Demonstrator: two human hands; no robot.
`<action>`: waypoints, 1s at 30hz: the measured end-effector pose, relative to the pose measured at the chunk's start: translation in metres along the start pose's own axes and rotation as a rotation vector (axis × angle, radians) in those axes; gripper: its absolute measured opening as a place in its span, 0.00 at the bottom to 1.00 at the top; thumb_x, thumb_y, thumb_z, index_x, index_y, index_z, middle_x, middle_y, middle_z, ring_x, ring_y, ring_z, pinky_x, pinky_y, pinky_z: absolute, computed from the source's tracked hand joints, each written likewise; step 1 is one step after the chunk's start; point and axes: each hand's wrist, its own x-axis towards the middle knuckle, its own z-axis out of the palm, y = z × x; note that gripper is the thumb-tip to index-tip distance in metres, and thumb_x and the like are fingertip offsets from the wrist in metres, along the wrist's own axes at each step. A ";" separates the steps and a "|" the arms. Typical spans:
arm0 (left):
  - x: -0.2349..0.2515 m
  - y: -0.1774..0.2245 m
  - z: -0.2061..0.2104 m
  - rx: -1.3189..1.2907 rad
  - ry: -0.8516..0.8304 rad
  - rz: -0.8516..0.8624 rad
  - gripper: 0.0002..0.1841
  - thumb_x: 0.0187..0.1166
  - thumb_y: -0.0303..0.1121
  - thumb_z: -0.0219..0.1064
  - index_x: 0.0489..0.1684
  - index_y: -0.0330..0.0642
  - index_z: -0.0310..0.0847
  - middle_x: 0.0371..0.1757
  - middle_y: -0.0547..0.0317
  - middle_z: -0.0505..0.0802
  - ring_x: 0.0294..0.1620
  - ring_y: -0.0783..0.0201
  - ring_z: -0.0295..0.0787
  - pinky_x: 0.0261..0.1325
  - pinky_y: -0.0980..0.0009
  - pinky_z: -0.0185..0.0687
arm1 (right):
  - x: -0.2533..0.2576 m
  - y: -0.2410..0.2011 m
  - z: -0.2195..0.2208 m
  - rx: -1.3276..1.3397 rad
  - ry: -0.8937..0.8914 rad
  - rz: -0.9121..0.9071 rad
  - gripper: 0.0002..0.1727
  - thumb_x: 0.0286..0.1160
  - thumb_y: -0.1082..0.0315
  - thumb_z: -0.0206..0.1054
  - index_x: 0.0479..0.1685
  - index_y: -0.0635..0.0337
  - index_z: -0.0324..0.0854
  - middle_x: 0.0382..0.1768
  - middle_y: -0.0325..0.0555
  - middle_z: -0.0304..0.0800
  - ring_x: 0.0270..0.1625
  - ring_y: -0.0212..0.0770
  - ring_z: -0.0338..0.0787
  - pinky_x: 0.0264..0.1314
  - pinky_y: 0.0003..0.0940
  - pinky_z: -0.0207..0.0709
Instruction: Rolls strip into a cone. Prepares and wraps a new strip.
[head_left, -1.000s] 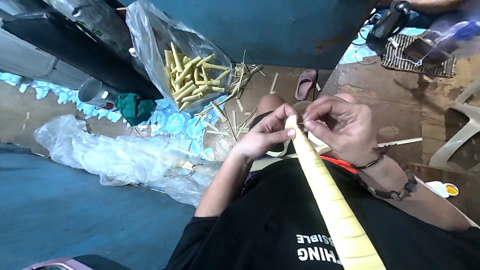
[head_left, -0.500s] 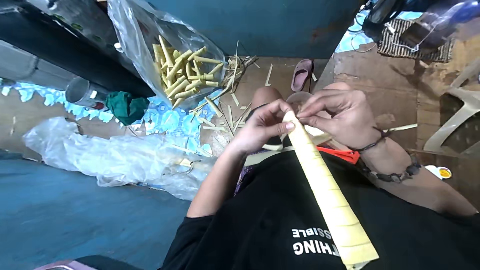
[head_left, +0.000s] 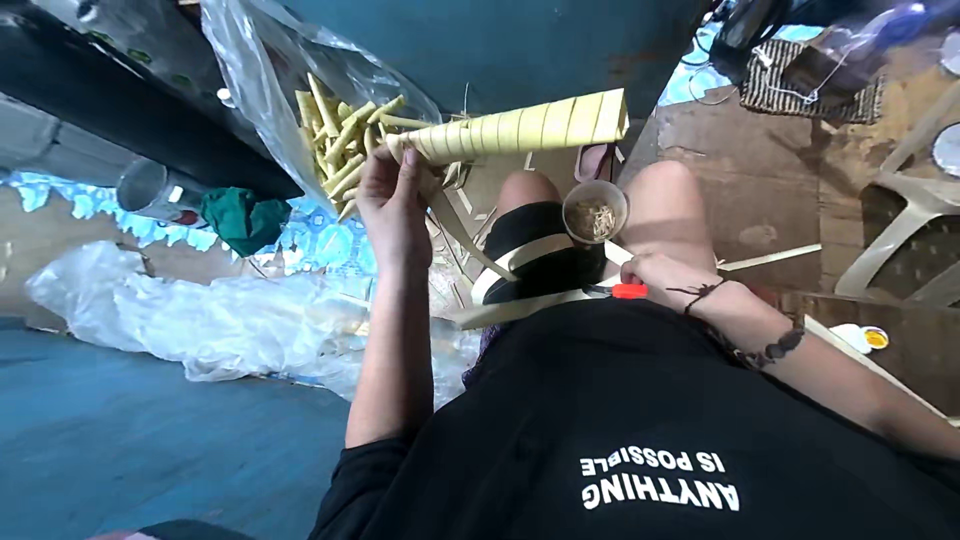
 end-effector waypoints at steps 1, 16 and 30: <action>-0.003 -0.002 0.005 -0.017 0.036 -0.021 0.06 0.90 0.29 0.57 0.54 0.41 0.78 0.43 0.64 0.92 0.46 0.66 0.92 0.56 0.63 0.90 | 0.000 0.000 0.000 0.003 -0.015 0.018 0.12 0.72 0.69 0.74 0.52 0.63 0.89 0.46 0.59 0.91 0.53 0.61 0.91 0.58 0.63 0.81; -0.059 0.001 0.064 -0.210 -0.401 -0.348 0.18 0.77 0.22 0.62 0.60 0.54 0.81 0.47 0.66 0.92 0.38 0.73 0.89 0.41 0.73 0.88 | -0.026 -0.069 -0.052 0.137 0.957 -0.407 0.21 0.86 0.63 0.55 0.67 0.67 0.82 0.48 0.57 0.91 0.40 0.48 0.92 0.42 0.44 0.87; 0.001 0.004 -0.017 -0.109 -0.494 -0.259 0.22 0.65 0.24 0.71 0.59 0.47 0.74 0.41 0.69 0.95 0.41 0.74 0.91 0.49 0.72 0.90 | -0.024 -0.036 -0.036 0.246 0.153 -0.185 0.20 0.85 0.66 0.63 0.70 0.66 0.80 0.54 0.65 0.91 0.57 0.58 0.91 0.67 0.58 0.79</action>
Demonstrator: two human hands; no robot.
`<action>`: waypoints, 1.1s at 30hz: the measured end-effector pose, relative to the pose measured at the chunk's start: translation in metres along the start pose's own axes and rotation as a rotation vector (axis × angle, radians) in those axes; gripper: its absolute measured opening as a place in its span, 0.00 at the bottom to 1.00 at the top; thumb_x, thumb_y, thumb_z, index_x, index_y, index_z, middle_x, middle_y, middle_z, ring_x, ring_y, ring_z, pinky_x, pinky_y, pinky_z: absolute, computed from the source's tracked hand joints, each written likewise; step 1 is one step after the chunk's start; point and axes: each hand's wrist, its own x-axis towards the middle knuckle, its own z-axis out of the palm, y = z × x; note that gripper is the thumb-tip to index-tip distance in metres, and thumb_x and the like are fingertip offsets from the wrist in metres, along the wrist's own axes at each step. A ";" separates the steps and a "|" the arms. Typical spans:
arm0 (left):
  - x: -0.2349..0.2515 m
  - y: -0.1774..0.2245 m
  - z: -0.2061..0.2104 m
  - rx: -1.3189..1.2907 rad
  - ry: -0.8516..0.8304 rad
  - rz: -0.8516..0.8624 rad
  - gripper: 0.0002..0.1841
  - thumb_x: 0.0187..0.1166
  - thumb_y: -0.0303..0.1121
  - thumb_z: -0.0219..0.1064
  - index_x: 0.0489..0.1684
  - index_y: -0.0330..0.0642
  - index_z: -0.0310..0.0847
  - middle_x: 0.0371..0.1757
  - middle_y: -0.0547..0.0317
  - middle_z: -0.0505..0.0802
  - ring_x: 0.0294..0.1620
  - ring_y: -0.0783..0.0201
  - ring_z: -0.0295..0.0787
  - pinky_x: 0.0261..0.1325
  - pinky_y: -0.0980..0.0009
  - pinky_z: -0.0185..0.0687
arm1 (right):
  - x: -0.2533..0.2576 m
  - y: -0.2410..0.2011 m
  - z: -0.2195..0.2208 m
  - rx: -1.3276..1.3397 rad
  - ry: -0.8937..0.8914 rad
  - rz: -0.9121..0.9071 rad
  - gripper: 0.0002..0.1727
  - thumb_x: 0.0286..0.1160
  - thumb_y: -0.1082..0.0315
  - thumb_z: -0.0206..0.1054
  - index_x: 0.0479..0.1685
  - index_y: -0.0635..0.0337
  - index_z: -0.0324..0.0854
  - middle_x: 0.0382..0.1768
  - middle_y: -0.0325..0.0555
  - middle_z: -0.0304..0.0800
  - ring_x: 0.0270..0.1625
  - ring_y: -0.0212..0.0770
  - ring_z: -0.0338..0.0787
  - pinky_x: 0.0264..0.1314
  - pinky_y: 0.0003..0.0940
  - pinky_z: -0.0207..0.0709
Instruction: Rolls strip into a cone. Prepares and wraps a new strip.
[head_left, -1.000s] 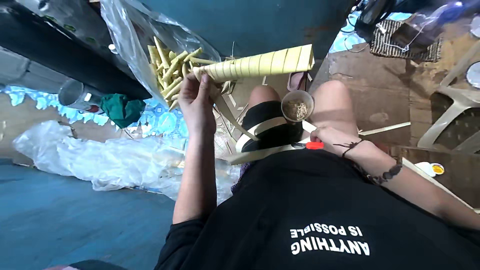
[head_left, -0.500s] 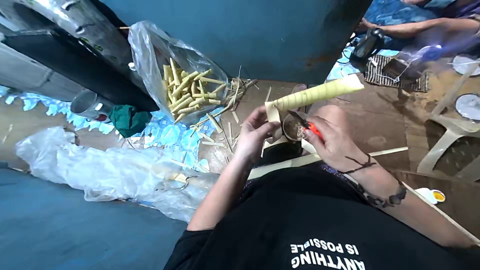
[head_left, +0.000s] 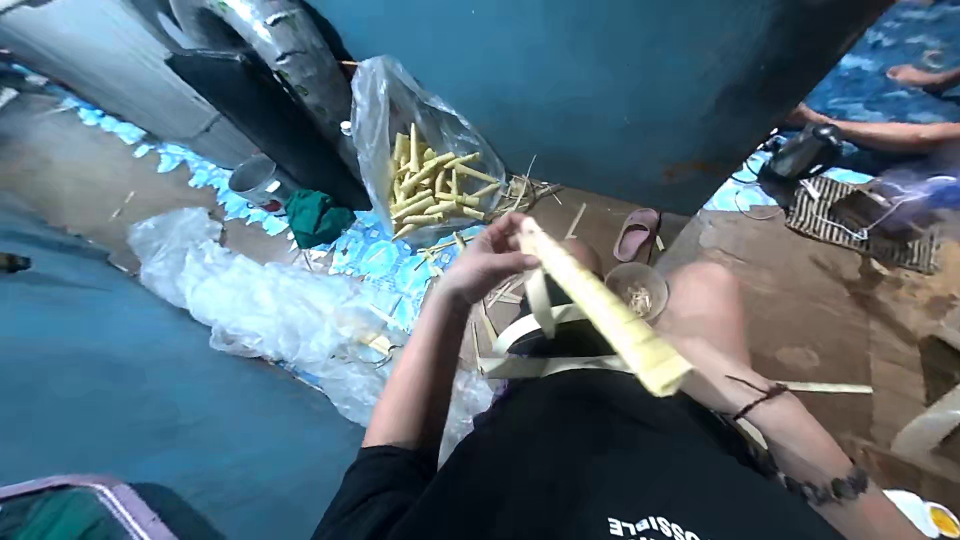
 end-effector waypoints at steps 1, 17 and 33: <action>0.001 0.005 -0.021 0.010 0.031 0.025 0.23 0.66 0.25 0.70 0.62 0.48 0.73 0.41 0.71 0.94 0.40 0.75 0.92 0.48 0.72 0.90 | 0.004 0.009 0.004 -0.026 -0.102 0.047 0.20 0.87 0.65 0.62 0.71 0.66 0.80 0.56 0.66 0.90 0.59 0.61 0.90 0.69 0.60 0.77; -0.015 -0.043 0.065 0.175 0.077 0.089 0.11 0.74 0.20 0.69 0.52 0.34 0.81 0.43 0.59 0.91 0.42 0.69 0.90 0.50 0.66 0.89 | 0.012 -0.021 -0.005 -0.163 0.644 -0.526 0.27 0.85 0.48 0.60 0.70 0.58 0.85 0.69 0.52 0.87 0.73 0.50 0.85 0.77 0.50 0.75; -0.013 -0.109 0.039 1.136 -0.135 -0.237 0.20 0.74 0.38 0.78 0.61 0.38 0.86 0.62 0.41 0.89 0.63 0.42 0.88 0.66 0.39 0.82 | -0.035 0.020 0.010 -0.152 0.317 0.072 0.10 0.83 0.67 0.68 0.49 0.64 0.90 0.41 0.58 0.94 0.45 0.58 0.94 0.52 0.62 0.84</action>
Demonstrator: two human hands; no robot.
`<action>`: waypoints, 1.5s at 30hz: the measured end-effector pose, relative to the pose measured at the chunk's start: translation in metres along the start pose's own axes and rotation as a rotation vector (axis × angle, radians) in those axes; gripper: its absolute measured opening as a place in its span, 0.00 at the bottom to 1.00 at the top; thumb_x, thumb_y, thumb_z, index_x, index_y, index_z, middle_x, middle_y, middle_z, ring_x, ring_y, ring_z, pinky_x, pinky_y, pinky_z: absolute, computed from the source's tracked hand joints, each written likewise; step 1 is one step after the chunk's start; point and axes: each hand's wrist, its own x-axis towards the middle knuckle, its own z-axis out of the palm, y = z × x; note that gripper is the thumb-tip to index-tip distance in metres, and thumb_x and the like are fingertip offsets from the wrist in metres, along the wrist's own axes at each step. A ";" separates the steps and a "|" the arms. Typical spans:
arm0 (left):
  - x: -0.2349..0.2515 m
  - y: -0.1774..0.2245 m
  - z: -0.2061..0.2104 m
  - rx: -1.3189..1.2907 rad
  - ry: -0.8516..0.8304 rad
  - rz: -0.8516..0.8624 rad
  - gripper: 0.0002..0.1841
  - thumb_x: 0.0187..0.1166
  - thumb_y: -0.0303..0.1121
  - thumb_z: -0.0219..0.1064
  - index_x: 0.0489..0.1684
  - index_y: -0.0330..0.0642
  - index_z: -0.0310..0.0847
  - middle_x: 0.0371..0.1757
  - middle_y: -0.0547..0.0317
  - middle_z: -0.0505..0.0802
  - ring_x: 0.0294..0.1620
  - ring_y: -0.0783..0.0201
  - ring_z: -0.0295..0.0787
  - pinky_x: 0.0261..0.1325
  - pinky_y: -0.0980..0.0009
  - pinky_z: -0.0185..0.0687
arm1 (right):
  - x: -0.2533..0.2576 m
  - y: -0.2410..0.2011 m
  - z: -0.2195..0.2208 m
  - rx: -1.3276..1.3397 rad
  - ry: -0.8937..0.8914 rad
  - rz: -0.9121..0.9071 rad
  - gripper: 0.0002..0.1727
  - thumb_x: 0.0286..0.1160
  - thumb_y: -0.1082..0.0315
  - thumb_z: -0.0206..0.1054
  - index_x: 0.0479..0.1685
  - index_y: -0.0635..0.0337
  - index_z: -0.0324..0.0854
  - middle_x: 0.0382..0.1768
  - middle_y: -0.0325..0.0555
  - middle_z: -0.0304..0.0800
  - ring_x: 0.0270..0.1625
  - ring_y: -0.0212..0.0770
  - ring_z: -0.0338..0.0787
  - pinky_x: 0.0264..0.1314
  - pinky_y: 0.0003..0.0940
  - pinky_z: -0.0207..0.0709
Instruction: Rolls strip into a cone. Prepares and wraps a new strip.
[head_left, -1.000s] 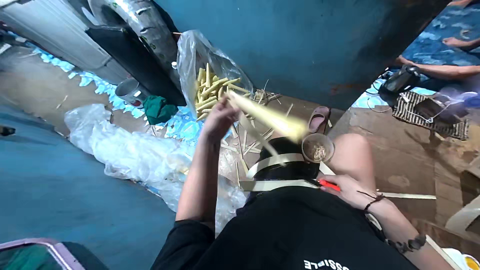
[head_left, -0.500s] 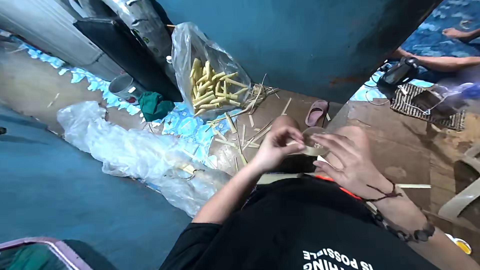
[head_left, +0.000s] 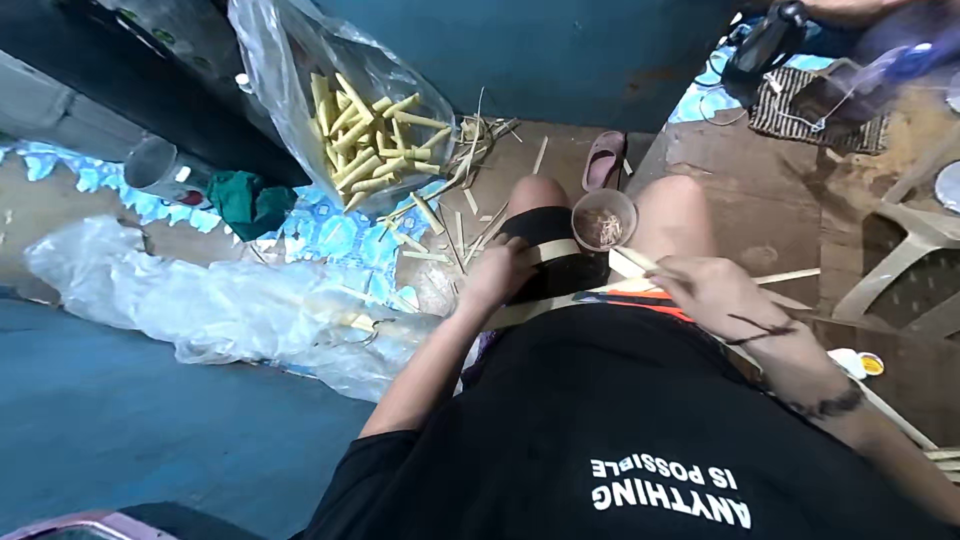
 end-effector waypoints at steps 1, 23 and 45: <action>0.003 0.004 0.005 0.041 0.002 -0.025 0.21 0.73 0.37 0.79 0.60 0.38 0.86 0.62 0.40 0.89 0.63 0.39 0.87 0.65 0.38 0.82 | 0.008 -0.005 0.005 0.026 -0.099 -0.036 0.12 0.83 0.63 0.69 0.53 0.61 0.90 0.45 0.55 0.94 0.49 0.55 0.94 0.57 0.58 0.84; -0.022 0.012 -0.127 0.157 0.455 -0.088 0.12 0.78 0.37 0.72 0.49 0.38 0.91 0.53 0.41 0.94 0.60 0.38 0.88 0.67 0.29 0.72 | 0.024 -0.026 -0.073 -0.187 0.453 -0.192 0.15 0.81 0.55 0.70 0.41 0.59 0.87 0.29 0.56 0.88 0.28 0.59 0.87 0.32 0.62 0.76; -0.034 0.130 -0.063 -0.924 0.177 0.543 0.16 0.82 0.18 0.61 0.66 0.28 0.79 0.48 0.53 0.94 0.42 0.68 0.93 0.48 0.70 0.93 | 0.047 -0.077 -0.043 1.007 0.635 -0.532 0.18 0.66 0.80 0.77 0.55 0.60 0.85 0.48 0.37 0.93 0.42 0.29 0.94 0.43 0.24 0.92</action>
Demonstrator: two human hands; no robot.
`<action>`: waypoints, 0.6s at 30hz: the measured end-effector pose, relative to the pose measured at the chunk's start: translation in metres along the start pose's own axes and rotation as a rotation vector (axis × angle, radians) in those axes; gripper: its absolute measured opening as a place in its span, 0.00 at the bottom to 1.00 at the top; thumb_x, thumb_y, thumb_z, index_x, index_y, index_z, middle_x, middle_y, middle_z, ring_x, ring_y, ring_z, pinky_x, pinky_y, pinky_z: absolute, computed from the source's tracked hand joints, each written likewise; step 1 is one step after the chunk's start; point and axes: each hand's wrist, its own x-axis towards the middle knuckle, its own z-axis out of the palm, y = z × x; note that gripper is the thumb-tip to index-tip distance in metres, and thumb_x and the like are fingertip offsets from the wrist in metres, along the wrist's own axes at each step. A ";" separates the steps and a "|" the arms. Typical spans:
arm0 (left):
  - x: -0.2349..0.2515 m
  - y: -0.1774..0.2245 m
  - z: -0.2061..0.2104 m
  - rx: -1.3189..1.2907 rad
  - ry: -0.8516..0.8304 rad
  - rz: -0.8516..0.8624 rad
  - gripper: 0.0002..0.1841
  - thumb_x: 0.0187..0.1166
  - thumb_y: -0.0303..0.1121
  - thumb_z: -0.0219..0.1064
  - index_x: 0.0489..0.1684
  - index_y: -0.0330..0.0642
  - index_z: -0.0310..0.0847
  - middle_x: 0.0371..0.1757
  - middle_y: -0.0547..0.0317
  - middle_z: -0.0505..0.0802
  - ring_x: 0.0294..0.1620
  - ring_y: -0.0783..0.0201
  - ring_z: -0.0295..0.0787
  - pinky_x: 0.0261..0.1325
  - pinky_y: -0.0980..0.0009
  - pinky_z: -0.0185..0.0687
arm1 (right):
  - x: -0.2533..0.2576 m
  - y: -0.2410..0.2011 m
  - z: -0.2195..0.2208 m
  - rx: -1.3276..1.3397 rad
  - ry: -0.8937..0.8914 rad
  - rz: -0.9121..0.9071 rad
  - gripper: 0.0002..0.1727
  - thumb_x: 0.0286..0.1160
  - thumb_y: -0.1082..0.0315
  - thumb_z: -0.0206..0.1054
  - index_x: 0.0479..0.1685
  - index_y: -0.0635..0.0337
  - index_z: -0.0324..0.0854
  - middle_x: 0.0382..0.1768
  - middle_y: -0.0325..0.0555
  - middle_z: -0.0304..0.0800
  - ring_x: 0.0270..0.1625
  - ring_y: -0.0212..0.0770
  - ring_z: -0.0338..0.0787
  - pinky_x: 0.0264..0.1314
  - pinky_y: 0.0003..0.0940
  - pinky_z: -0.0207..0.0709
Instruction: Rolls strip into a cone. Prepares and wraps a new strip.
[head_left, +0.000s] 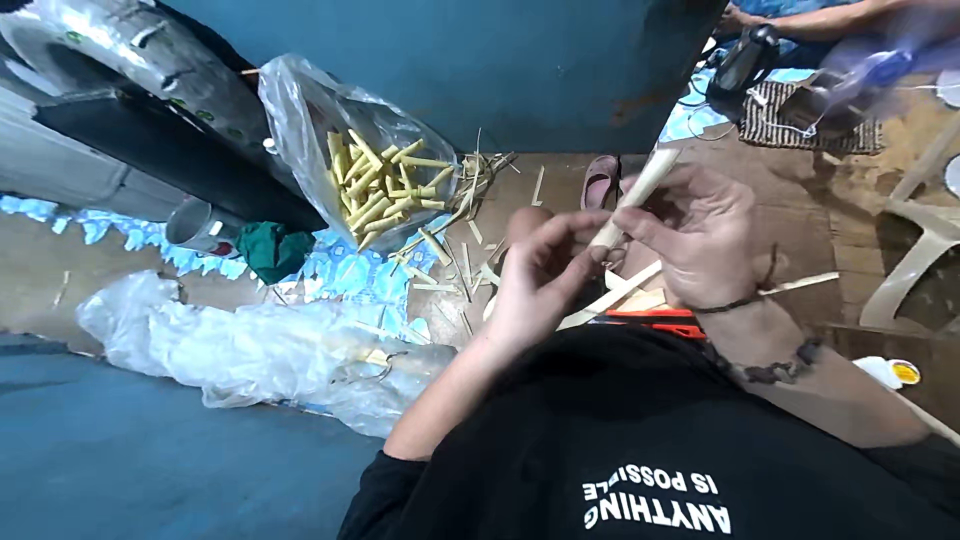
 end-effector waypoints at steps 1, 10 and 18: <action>-0.001 0.002 0.005 -0.108 0.011 -0.006 0.16 0.84 0.20 0.58 0.68 0.29 0.77 0.50 0.55 0.94 0.45 0.67 0.93 0.51 0.69 0.93 | 0.001 -0.001 0.008 -0.015 0.050 -0.073 0.18 0.68 0.80 0.76 0.57 0.62 0.85 0.50 0.37 0.93 0.43 0.28 0.94 0.44 0.23 0.92; -0.005 -0.001 0.005 -0.047 0.159 0.146 0.07 0.76 0.18 0.69 0.47 0.30 0.86 0.38 0.60 0.96 0.35 0.72 0.94 0.43 0.72 0.94 | 0.000 -0.009 0.009 -0.304 -0.123 -0.327 0.13 0.74 0.74 0.64 0.50 0.69 0.90 0.50 0.46 0.87 0.51 0.28 0.86 0.54 0.21 0.83; -0.005 0.001 -0.004 0.565 0.141 0.321 0.05 0.74 0.22 0.68 0.37 0.28 0.88 0.34 0.52 0.94 0.32 0.71 0.91 0.38 0.75 0.90 | -0.003 -0.002 0.009 -0.407 -0.028 -0.225 0.06 0.74 0.73 0.74 0.41 0.69 0.91 0.40 0.42 0.93 0.42 0.26 0.91 0.48 0.21 0.88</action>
